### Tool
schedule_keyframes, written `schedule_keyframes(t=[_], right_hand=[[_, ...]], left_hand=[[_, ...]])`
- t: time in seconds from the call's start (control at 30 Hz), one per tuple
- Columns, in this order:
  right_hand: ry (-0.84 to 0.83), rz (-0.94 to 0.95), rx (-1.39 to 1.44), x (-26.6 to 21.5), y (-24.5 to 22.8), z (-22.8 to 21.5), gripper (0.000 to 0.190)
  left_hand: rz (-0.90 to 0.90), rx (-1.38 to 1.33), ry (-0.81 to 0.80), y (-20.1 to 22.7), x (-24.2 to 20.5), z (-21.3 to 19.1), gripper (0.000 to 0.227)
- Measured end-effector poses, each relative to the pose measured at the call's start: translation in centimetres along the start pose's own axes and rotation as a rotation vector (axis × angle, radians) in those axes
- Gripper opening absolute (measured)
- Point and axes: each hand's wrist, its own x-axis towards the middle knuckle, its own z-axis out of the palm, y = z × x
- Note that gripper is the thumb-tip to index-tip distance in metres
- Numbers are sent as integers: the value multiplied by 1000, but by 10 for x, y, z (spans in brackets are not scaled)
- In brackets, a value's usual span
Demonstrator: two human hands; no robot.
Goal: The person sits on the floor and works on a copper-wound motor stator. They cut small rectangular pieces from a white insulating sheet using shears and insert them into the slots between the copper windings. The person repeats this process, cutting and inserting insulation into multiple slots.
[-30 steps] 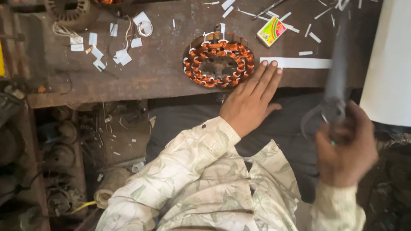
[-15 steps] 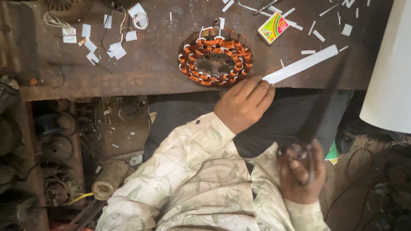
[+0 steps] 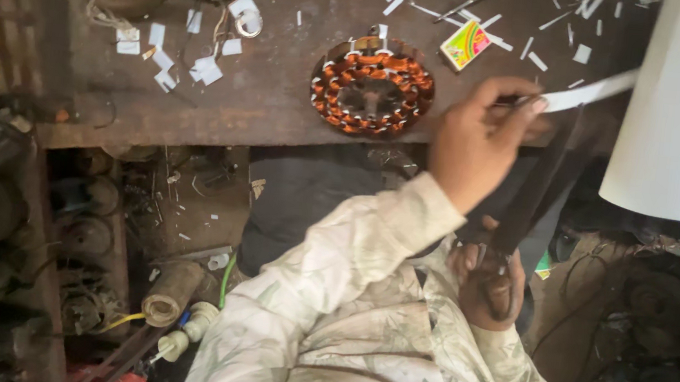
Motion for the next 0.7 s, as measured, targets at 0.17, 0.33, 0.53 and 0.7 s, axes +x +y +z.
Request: schedule_keyframes(t=[0.17,0.33,0.53,0.7], right_hand=[[125,7,-89,7,-8,18,76],[66,78,28,17,-15,27,72],[-65,112,-122,40,-11,22,85],[-94,171,-170,43,-8,12,82]], left_hand=[[79,-153,58,-4,-7,26,14],[75,-151,73,-8,-8,5,16],[-157,-202,159,-6,-16,-25,25],[-190,-262,139,8,-21,-39,24]])
